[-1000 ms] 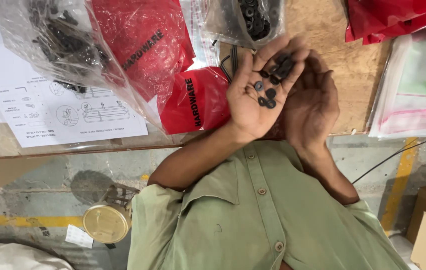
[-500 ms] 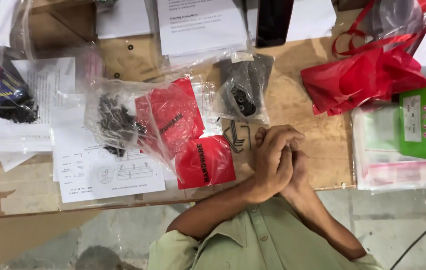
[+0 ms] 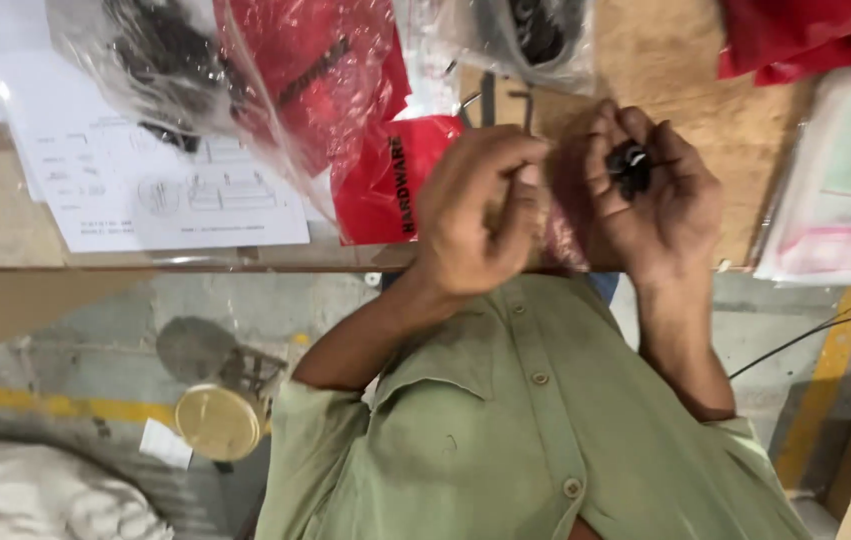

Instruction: The person sorts small black washers and screws from red plastic bags onto a wooden table. They hold the items in their hands to separate them and then place them into clear plastic bags. The person repeats this process with multiple bags of hardware.

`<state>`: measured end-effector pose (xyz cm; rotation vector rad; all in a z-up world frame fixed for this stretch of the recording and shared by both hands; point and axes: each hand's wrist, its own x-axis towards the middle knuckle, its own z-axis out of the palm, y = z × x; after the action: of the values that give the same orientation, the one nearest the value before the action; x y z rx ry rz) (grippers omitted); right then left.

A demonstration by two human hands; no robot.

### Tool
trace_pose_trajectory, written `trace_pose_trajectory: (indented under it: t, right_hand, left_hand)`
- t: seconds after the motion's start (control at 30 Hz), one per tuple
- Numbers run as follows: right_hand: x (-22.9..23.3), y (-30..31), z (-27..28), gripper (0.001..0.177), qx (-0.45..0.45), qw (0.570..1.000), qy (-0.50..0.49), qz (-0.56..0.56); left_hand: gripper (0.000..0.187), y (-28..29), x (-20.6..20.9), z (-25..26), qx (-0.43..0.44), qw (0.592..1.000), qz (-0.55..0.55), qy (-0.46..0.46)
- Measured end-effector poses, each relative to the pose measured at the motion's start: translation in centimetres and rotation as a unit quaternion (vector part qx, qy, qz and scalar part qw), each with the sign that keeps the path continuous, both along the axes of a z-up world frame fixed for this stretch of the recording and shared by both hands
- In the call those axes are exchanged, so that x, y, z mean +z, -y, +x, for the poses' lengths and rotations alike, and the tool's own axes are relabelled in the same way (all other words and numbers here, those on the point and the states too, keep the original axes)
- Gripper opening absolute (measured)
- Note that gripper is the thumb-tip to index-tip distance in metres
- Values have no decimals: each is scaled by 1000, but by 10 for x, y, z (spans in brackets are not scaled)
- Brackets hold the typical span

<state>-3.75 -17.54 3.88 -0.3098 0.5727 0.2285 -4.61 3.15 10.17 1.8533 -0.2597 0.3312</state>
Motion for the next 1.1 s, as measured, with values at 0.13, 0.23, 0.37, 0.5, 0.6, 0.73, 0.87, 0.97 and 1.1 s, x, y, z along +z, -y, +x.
trace_pose_trajectory:
  t: [0.13, 0.23, 0.37, 0.5, 0.6, 0.73, 0.87, 0.97, 1.1]
  right_hand:
    - [-18, 12, -6, 34, 23, 998, -36, 35]
    - [-5, 7, -8, 33, 28, 997, -17, 71]
    - [-2, 5, -2, 30, 74, 996, -20, 54]
    - [-3, 13, -5, 28, 63, 995, 10, 73]
    - [-6, 17, -7, 28, 59, 997, 25, 30]
    - [-13, 14, -14, 27, 80, 993, 23, 86]
    - [-13, 6, -14, 26, 88, 993, 8, 73]
    - [-11, -3, -11, 30, 91, 995, -21, 45]
    - [-5, -2, -11, 34, 94, 994, -32, 42]
  left_hand:
    - [23, -28, -9, -15, 55, 991, 107, -64]
    - [34, -35, -22, -23, 97, 968, 230, -21]
    - [48, -39, -39, -22, 106, 944, 307, -66]
    - [25, -43, -56, -30, 98, 941, 300, -122]
    - [14, -50, -63, -36, 89, 947, 280, -129]
    - [14, -61, -26, -42, 156, 958, 241, -25]
    - [34, -91, -14, -49, 261, 909, 324, -28]
    - [34, -101, -25, -59, 263, 916, 255, -163]
    - [27, -81, -17, -61, 148, 965, 204, -67]
